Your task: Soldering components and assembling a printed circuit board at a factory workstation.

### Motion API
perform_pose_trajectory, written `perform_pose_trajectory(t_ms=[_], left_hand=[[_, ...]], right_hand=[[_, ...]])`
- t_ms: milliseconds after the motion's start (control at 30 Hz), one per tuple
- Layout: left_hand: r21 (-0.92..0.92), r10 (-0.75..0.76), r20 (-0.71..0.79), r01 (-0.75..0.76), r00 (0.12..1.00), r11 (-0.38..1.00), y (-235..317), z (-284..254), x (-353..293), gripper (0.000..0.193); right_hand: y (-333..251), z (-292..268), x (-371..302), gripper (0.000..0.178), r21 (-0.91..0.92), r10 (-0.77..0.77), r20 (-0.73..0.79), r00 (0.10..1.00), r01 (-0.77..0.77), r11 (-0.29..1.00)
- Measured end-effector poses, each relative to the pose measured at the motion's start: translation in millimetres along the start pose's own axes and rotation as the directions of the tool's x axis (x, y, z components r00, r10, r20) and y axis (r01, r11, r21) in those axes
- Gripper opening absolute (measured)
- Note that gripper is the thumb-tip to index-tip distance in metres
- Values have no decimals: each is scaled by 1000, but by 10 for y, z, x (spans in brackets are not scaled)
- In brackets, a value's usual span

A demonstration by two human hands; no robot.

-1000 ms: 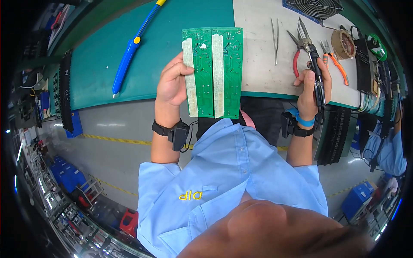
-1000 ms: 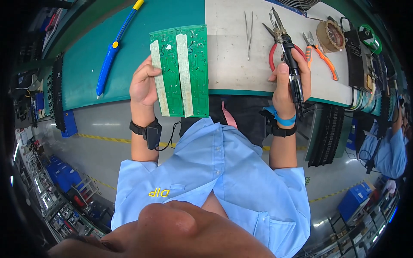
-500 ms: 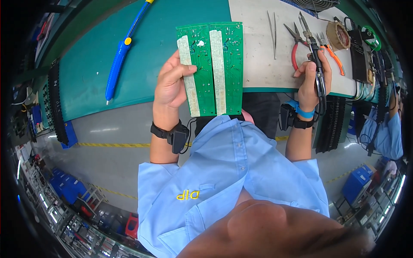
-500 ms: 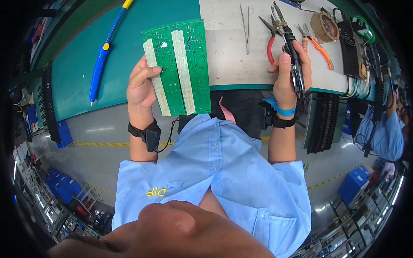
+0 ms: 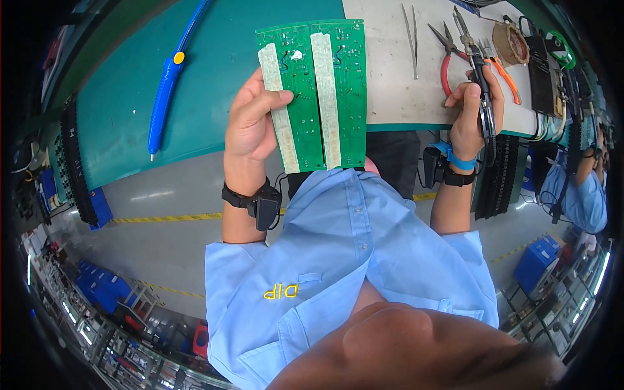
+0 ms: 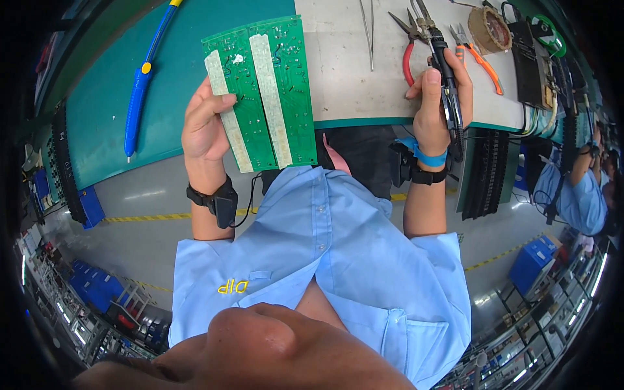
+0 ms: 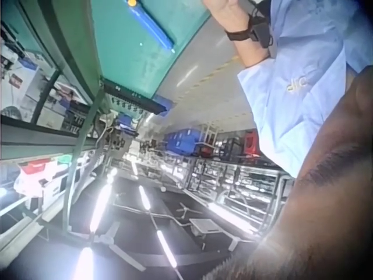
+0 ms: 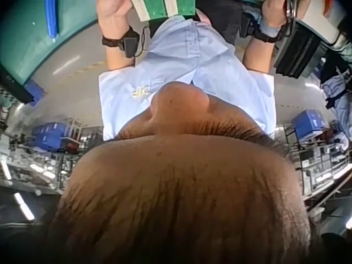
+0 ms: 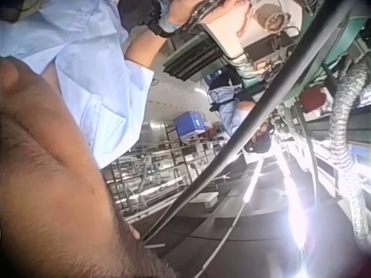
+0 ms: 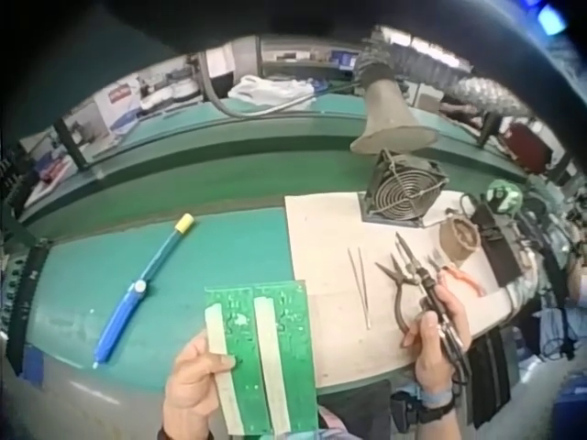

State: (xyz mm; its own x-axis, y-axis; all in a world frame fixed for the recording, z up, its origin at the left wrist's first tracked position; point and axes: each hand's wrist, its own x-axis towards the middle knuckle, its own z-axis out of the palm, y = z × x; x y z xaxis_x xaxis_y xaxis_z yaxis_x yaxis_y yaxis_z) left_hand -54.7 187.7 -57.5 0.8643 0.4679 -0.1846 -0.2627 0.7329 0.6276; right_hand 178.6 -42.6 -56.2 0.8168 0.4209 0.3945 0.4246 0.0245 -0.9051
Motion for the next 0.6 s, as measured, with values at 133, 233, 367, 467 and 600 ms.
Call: perform_pose_trajectory(t_ms=[133, 233, 367, 467, 600], left_hand=[[-17, 9, 14, -9, 1000, 1000, 15, -10, -2, 49], [-18, 11, 30, -11, 999, 1000, 25, -41, 7, 49], [-52, -11, 28, 12, 1000, 999, 24, -64, 12, 50], [-71, -3, 46, 7, 999, 997, 15, -93, 14, 48], [-126, -28, 19, 30, 999, 992, 7, -42, 30, 44]], right_hand=[[17, -2, 4, 41, -6, -12, 8, 1000, 12, 1000], [16, 0, 8, 41, -9, -27, 16, 999, 27, 1000], [17, -3, 10, 41, -11, -36, 17, 999, 36, 999], [34, -1, 12, 41, -12, -34, 16, 999, 34, 999], [41, -15, 16, 40, -26, -37, 5, 999, 37, 999]])
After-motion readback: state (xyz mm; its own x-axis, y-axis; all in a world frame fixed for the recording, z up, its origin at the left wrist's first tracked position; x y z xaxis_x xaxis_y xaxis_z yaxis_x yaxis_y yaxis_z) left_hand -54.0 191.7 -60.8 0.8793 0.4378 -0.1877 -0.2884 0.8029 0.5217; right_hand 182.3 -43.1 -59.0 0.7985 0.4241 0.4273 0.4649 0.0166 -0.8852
